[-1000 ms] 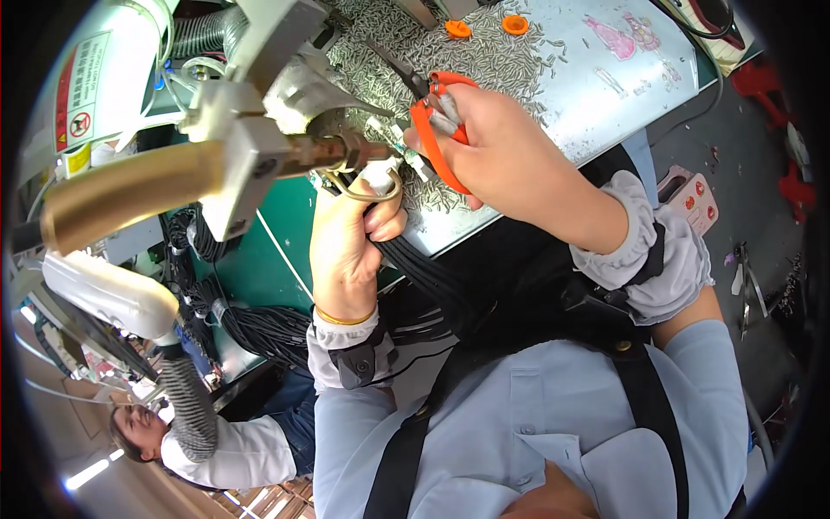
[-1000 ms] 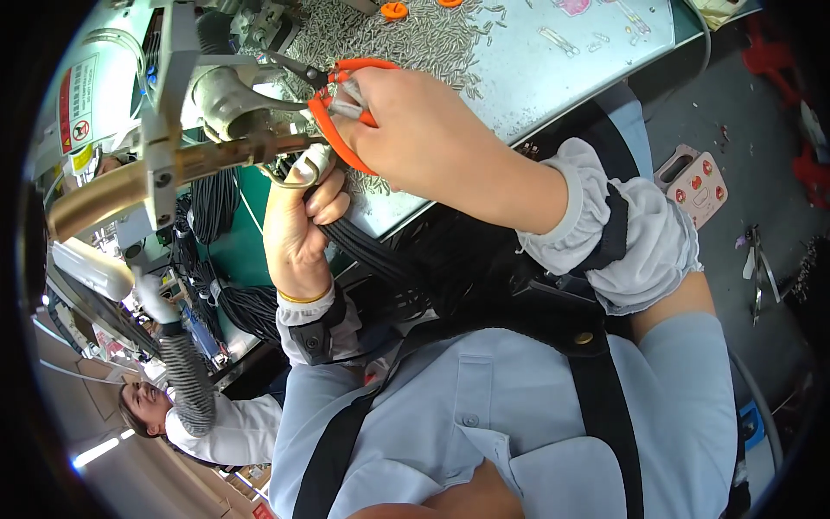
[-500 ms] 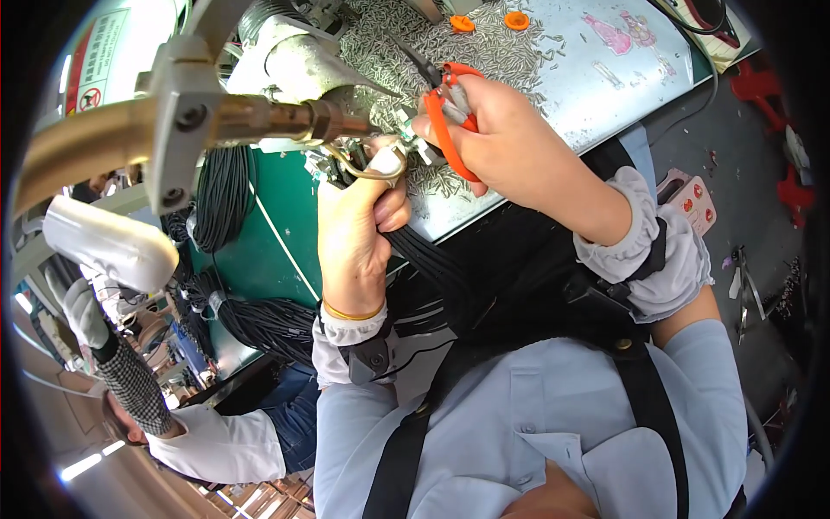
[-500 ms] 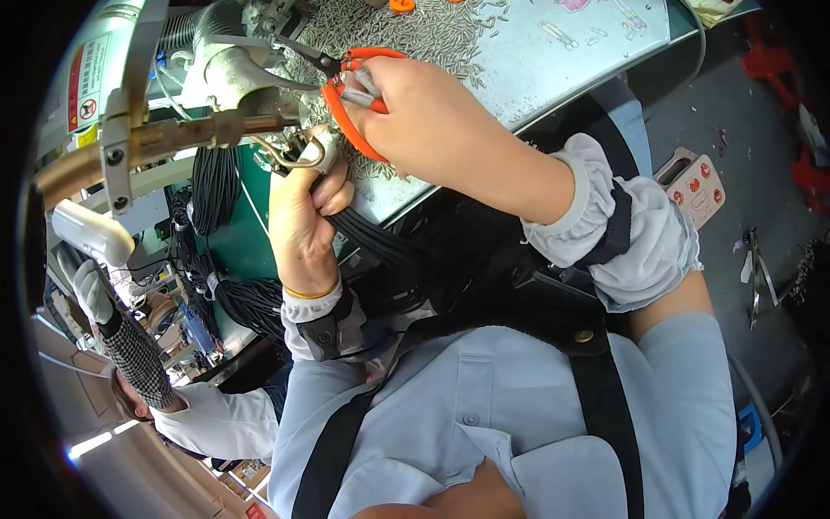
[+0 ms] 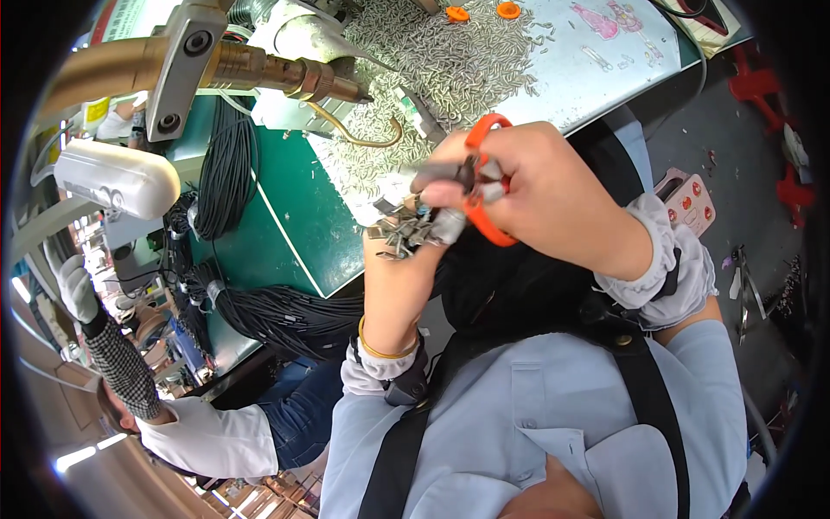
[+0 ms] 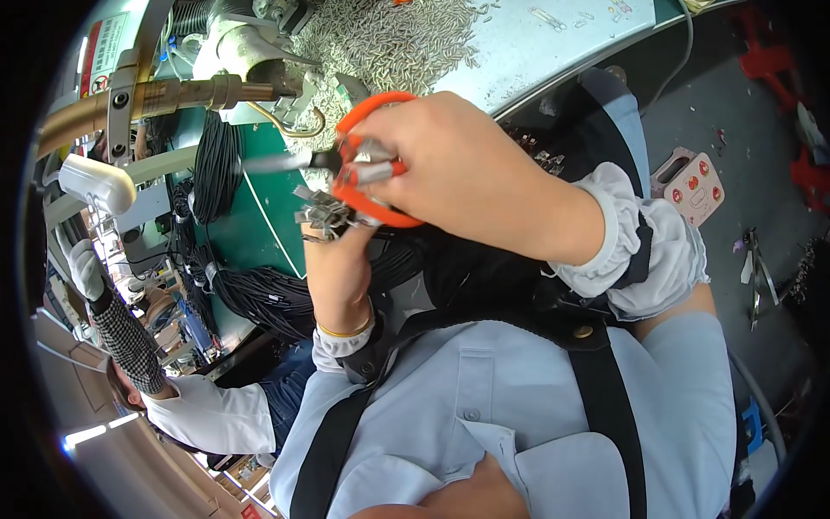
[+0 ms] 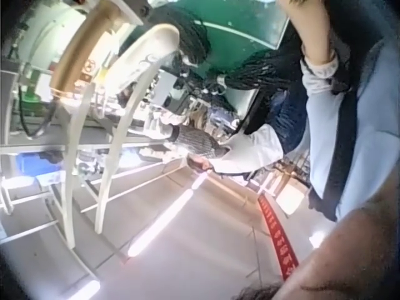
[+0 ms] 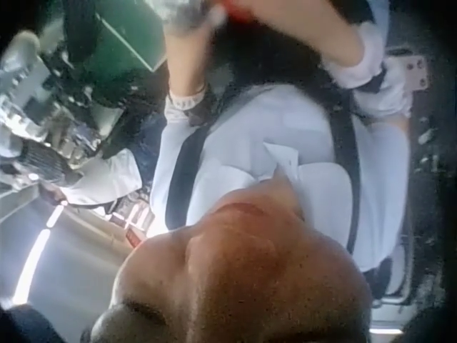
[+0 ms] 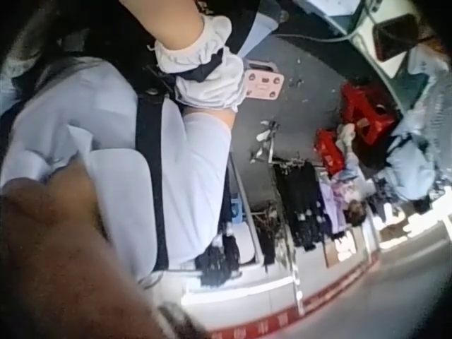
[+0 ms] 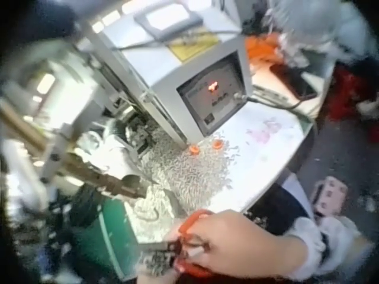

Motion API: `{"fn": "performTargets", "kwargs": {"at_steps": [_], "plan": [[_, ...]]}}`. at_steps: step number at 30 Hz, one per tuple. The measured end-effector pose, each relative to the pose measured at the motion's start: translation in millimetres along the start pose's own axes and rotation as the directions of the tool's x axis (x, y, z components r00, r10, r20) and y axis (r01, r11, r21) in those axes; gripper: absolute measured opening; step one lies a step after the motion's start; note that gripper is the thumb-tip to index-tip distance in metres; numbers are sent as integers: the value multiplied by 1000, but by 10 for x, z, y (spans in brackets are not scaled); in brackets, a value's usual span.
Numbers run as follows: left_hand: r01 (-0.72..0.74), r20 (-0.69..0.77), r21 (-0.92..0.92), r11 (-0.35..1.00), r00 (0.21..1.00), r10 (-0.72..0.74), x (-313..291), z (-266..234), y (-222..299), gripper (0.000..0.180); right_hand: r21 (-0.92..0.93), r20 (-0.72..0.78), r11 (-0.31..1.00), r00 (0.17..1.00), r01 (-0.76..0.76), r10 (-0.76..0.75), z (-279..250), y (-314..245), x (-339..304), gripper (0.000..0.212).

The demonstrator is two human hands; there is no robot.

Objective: The person trims the ends of wires with shears, then picks up a bundle of cables and trims the ends of each wire one by one.

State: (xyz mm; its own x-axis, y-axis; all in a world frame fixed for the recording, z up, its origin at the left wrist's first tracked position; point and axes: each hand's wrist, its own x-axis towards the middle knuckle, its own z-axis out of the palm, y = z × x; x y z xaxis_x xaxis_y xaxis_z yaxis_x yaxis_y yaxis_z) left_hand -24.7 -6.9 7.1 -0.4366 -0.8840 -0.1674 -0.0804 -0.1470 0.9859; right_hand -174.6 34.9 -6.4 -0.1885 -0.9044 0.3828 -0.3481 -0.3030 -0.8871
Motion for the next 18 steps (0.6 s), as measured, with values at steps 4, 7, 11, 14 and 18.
{"fn": "performTargets", "kwargs": {"at_steps": [4,7,11,14,18], "plan": [[46,90,-81,996,995,-39,-26,-24,-15,23,206,-1,951,972,-230,235,-51,-30,-50,15],[114,147,-195,974,985,-86,-40,-62,-40,23,255,-18,935,965,-248,261,-95,-113,-104,17],[-12,-18,-212,977,1000,9,-72,32,-72,19,475,278,631,785,-613,553,-109,-74,-147,19],[-432,56,221,875,901,431,1,-6,-168,14,445,490,488,660,-751,569,-138,-79,-78,19],[68,13,-159,985,998,-67,-62,-25,-68,15,406,279,787,883,-464,377,69,105,-218,15]]}}
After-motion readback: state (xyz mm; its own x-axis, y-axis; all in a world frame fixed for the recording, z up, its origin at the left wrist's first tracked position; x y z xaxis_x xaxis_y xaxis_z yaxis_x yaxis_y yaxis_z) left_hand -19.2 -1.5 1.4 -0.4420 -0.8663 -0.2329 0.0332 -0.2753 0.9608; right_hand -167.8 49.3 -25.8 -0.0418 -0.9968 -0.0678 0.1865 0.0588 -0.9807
